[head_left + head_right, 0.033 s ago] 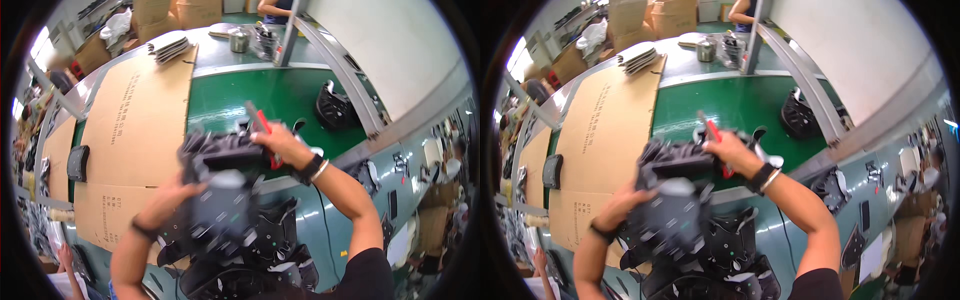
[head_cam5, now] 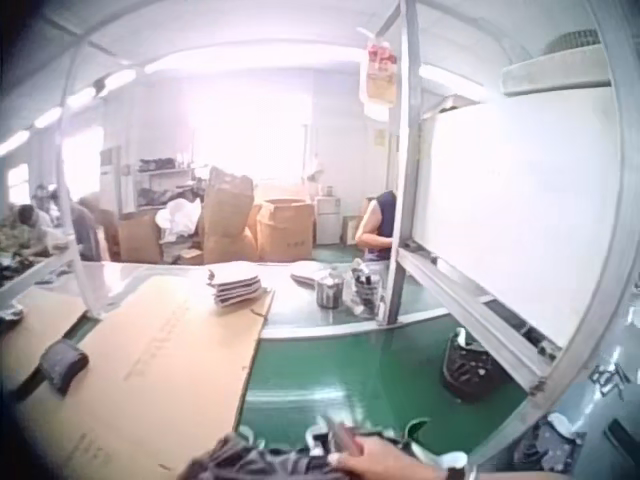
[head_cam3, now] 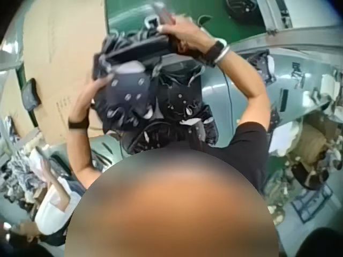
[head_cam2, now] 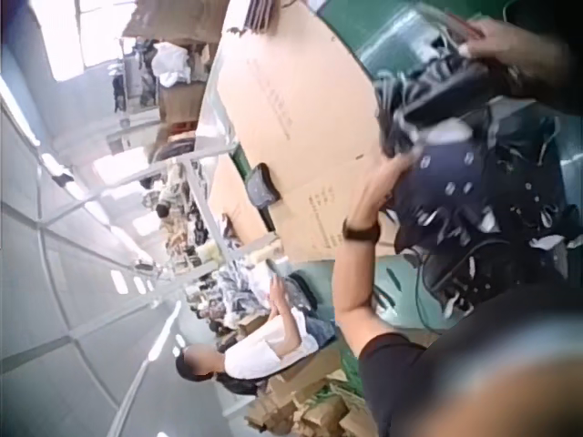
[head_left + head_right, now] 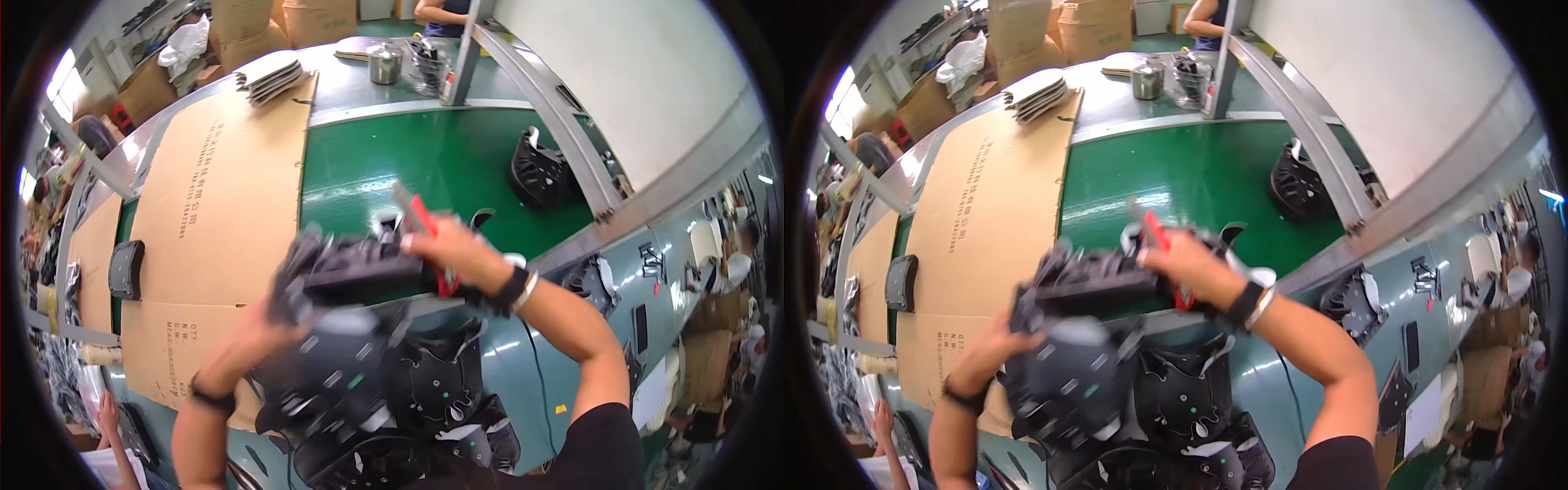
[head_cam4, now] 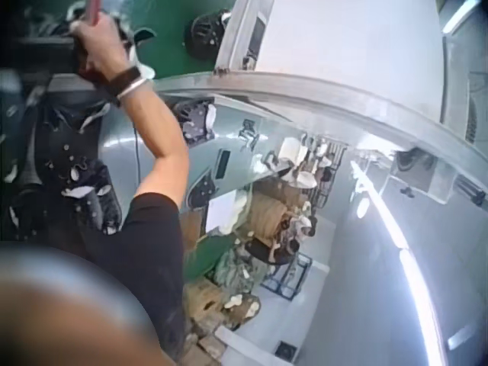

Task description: Trimming excess fabric from molded chair components using a utility knife.

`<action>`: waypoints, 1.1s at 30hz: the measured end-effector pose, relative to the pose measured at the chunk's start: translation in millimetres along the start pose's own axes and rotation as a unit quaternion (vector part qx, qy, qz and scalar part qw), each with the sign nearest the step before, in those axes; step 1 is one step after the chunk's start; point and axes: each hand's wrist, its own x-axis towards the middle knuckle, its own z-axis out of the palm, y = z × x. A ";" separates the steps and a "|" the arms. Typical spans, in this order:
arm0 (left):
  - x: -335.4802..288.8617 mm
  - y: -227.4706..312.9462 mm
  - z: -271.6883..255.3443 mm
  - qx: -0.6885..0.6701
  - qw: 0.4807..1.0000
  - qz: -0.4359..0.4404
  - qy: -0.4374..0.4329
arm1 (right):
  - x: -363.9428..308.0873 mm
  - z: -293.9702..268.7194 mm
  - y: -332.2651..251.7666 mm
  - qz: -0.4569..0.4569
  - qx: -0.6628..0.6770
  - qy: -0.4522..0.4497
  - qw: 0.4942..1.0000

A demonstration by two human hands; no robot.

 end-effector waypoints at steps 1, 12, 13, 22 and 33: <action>-37.2 13.9 -17.7 0.031 0.999 -0.040 -0.014 | -27.4 8.3 1.1 0.013 -0.040 -0.051 0.998; -210.9 -169.3 -25.2 0.092 0.948 -0.245 0.178 | 55.7 -72.8 67.3 -0.106 -0.360 0.229 0.898; -203.5 -152.6 -13.7 0.056 0.949 -0.229 0.210 | 83.6 -99.0 83.6 -0.019 -0.451 0.338 0.826; -163.7 -74.2 -65.3 -0.076 0.918 -0.120 0.371 | 111.4 -202.4 143.8 0.159 -0.307 0.471 0.812; -62.1 -16.8 4.2 -0.284 0.949 -0.068 0.120 | -137.3 84.7 4.4 -0.426 -0.147 -0.162 0.878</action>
